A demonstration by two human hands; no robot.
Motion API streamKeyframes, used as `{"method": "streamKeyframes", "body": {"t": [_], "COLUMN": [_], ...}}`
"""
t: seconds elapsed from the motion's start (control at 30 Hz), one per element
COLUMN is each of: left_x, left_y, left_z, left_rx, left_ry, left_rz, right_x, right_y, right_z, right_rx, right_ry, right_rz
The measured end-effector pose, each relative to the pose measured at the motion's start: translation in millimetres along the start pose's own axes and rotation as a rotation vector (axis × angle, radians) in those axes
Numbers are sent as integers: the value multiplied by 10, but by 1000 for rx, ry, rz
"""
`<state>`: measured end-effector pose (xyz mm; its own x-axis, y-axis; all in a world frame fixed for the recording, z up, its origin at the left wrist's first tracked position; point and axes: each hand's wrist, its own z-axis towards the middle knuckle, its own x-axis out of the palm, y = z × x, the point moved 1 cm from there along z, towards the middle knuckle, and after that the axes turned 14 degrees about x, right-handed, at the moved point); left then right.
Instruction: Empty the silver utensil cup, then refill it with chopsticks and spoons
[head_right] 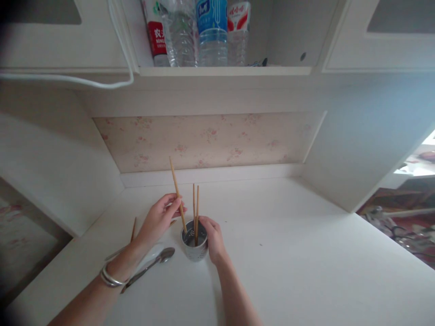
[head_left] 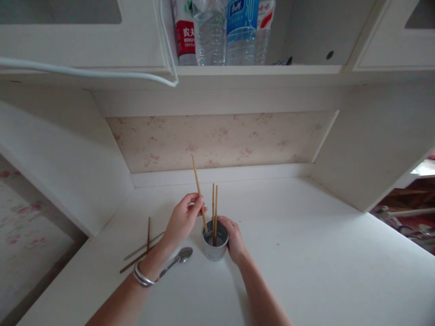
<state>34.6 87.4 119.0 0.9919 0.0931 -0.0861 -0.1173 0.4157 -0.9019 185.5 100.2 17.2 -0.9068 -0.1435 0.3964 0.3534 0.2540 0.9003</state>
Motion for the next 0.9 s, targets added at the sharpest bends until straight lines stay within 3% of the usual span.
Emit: {"method": "streamKeyframes", "body": {"t": [0.2,0.4,0.7,0.9], "left_x": [106,144,143,247], "left_y": [306,446,505,641], "left_z": [-117,-265,-436,-764], "left_rx": [38,12,-142,-97], "left_ry": [107,158,98,175], "left_rz": [256,243,53,-373], "right_x": [7,-3,-21,-21], "right_y": [25,-2,-8,-13], "right_z": [-12,10,14,7], "right_rx": [-1,1,-24,-2], "right_ry": [38,45,32,19], "right_rz": [14,53,3,6]}}
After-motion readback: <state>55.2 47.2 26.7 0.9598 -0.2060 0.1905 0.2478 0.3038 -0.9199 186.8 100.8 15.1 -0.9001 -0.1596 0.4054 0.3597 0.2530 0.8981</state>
